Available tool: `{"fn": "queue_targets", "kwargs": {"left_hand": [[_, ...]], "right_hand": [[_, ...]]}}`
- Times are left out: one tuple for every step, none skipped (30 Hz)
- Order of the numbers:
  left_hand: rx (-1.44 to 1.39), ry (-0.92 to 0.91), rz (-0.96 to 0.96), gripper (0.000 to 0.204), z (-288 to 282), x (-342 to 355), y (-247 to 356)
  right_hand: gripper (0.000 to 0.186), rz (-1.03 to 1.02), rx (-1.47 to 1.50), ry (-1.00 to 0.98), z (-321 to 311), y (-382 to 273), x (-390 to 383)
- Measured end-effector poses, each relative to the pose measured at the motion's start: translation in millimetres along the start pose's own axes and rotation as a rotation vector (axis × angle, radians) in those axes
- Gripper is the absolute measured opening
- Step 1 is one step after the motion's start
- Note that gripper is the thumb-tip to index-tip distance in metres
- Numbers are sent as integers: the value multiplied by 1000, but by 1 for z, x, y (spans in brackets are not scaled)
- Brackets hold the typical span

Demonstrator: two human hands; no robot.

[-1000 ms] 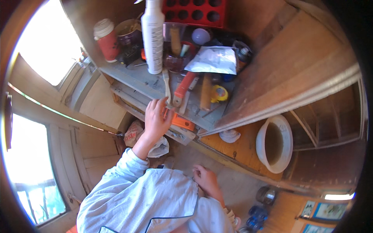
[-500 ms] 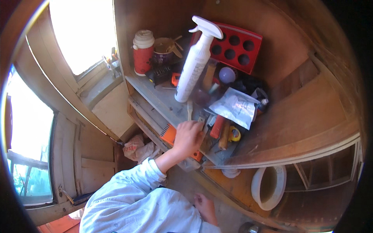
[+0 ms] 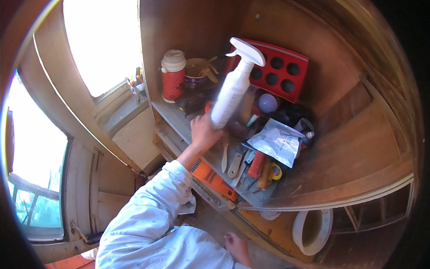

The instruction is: The person repairs a wooden cabinet by using a hammer to tap a shelf into place, using pliers to pull at a section of the wood, and wiping the interior surface with a cloth.

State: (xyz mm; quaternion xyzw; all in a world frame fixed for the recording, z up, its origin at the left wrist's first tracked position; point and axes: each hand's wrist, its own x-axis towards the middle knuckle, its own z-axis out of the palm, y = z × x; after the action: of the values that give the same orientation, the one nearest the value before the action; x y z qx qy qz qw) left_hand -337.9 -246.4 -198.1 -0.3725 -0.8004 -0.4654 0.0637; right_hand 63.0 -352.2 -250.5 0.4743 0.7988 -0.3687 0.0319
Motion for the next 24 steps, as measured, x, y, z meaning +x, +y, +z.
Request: {"fn": "queue_targets", "kwargs": {"left_hand": [[17, 17, 22, 61, -6, 0, -2], [53, 36, 14, 60, -9, 1, -8], [92, 59, 8, 59, -16, 5, -16], [133, 69, -13, 58, -22, 9, -25], [173, 79, -34, 58, -29, 15, -33], [183, 78, -87, 57, -38, 21, -41], [193, 74, -140, 57, -45, 27, -47], [117, 90, -130, 57, -49, 32, -53], [37, 105, -125, 57, -50, 35, -58], [32, 153, -39, 55, -46, 37, -62], [37, 145, -38, 55, -43, 40, -64], [29, 136, -58, 54, -44, 40, -63], [24, 130, -80, 54, -45, 41, -63], [59, 126, -120, 54, -41, 43, -62], [71, 141, -118, 55, -36, 42, -57], [96, 145, -103, 56, -33, 40, -54], [123, 149, -88, 57, -29, 37, -54], [114, 171, -86, 58, -27, 36, -52], [104, 196, -83, 59, -27, 34, -52], [88, 218, -93, 58, -28, 34, -55], [96, 231, -105, 58, -29, 33, -55], [87, 227, -111, 57, -31, 32, -55], [78, 224, -116, 57, -32, 32, -55], [78, 223, -119, 57, -32, 32, -54]], "right_hand": [[29, -10, -7, 7, -1, -1, -1], [29, 1, 2, 12, -1, 2, -2], [29, 9, 21, 10, -1, 5, 0], [28, 22, 45, 6, 1, 8, 0], [28, 34, 60, 11, 1, 10, 0], [28, 28, 61, 11, 2, 10, 0], [29, 24, 64, 11, 2, 11, 1], [29, 34, 79, 12, 4, 13, 1], [29, 18, 96, 25, 4, 17, 3], [29, -1, 112, 36, 6, 18, 4], [29, 4, 119, 32, 7, 17, 4], [29, -5, 113, 36, 6, 16, 5], [29, -17, 106, 37, 6, 16, 5], [29, -23, 101, 23, 7, 15, 3], [28, -14, 132, 28, 8, 14, 2], [28, -13, 165, 30, 8, 12, 4], [28, -29, 156, 7, 9, 14, 3], [28, -23, 160, 14, 12, 19, 1], [28, -20, 161, 22, 13, 18, 1], [28, -38, 155, 6, 14, 16, 3], [28, -1, 128, -13, 12, 12, 2], [28, 35, 101, -31, 12, 9, 3], [28, 24, 92, -42, 14, 7, 4], [28, 38, 52, -47, 15, 8, 5]]}}
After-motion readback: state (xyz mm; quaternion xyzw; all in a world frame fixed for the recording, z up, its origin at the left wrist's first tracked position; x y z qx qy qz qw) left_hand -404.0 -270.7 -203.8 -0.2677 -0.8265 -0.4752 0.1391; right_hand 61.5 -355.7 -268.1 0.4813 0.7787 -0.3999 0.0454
